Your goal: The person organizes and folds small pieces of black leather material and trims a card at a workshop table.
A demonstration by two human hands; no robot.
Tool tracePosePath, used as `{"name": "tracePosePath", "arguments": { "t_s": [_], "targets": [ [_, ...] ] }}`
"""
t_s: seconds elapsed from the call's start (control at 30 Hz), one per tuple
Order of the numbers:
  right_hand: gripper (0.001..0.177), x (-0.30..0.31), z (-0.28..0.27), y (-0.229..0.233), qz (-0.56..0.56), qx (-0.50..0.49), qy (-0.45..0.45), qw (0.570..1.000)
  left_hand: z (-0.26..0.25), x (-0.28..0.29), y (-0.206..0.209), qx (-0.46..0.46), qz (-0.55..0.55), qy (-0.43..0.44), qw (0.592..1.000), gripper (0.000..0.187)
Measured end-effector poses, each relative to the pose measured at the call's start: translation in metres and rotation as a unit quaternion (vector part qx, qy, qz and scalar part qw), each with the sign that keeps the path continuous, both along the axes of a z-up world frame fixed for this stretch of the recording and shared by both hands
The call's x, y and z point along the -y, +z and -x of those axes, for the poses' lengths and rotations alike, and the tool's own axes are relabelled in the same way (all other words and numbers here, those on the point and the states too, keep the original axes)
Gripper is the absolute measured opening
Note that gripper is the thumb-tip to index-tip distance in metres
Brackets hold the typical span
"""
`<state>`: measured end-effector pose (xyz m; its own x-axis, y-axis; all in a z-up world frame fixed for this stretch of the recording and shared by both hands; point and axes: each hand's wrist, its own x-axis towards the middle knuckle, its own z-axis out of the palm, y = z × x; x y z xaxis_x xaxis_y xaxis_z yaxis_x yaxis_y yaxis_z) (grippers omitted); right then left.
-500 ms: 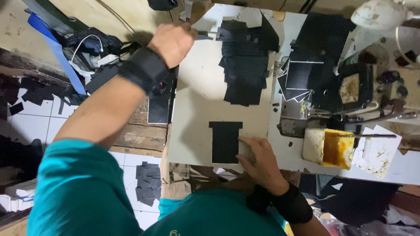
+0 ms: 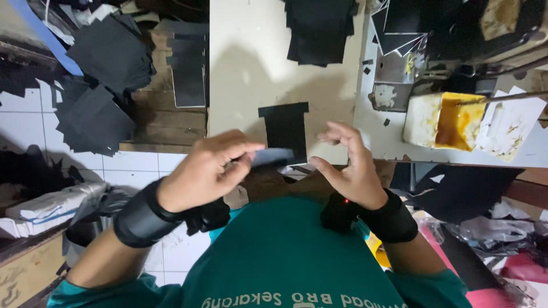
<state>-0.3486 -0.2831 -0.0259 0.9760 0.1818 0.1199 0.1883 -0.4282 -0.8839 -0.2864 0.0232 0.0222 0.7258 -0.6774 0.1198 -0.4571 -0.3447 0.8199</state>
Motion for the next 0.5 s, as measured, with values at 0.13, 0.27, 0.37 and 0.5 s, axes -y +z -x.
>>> {"name": "tracePosePath", "arguments": {
  "t_s": [0.13,0.27,0.37,0.5],
  "targets": [
    [0.077,-0.011,0.003,0.005,-0.147,-0.016,0.058,0.987,0.013,0.012,-0.011,-0.043,0.029,-0.003,0.999,0.033],
    [0.068,-0.020,0.003,0.006,-0.206,-0.140,0.021,0.968,0.008,0.023,-0.018,-0.127,0.015,0.007,0.992,0.032],
    [0.063,-0.019,-0.003,0.001,-0.229,-0.158,-0.015,0.960,0.001,0.021,-0.038,-0.224,0.052,0.014,0.973,0.028],
    [0.060,-0.013,-0.018,-0.002,-0.229,-0.163,-0.067,0.957,-0.010,0.014,-0.059,-0.401,0.157,0.037,0.902,0.016]
  ]
}}
